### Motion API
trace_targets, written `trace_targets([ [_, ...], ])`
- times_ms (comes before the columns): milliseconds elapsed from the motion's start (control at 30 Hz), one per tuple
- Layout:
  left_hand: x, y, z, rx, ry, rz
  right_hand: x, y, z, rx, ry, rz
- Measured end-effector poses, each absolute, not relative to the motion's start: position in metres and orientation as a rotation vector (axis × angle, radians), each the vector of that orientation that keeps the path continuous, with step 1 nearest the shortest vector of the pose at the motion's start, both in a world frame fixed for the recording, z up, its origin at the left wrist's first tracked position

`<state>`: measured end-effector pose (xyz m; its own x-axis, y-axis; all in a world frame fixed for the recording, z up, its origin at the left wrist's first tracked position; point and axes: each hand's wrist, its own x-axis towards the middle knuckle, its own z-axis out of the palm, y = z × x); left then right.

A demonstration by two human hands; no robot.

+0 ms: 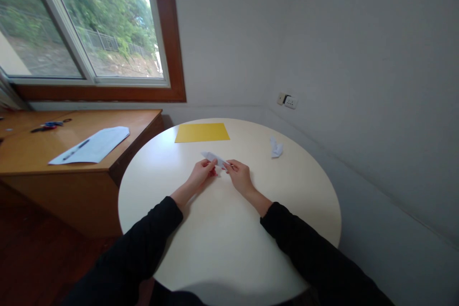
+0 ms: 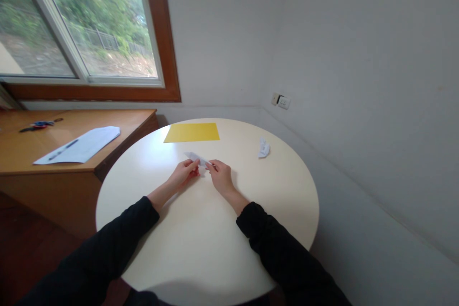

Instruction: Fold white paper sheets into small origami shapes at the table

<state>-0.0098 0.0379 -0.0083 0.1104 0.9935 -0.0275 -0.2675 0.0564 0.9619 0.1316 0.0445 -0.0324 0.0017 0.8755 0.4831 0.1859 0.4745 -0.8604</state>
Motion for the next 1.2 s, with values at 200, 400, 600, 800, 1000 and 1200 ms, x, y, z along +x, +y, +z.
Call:
trace_targets([
  [200,-0.007,0.030,-0.001,1.042,0.811,1.128,0.131,0.035,-0.022,-0.985,-1.645,0.499],
  [400,-0.008,0.033,-0.003,1.008,0.757,1.146,0.131,0.032,-0.021,-0.938,-1.783,0.433],
  [600,-0.006,0.033,-0.007,1.060,0.802,1.131,0.130,0.031,-0.021,-0.964,-1.739,0.525],
  [800,-0.005,0.031,-0.006,1.136,0.829,1.096,0.131,0.034,-0.022,-1.000,-1.654,0.705],
  [1000,-0.005,0.029,-0.003,1.152,0.842,1.106,0.130,0.031,-0.018,-1.000,-1.636,0.716],
  [1200,-0.003,0.026,0.003,1.159,0.892,1.109,0.130,0.033,-0.021,-1.004,-1.649,0.676],
])
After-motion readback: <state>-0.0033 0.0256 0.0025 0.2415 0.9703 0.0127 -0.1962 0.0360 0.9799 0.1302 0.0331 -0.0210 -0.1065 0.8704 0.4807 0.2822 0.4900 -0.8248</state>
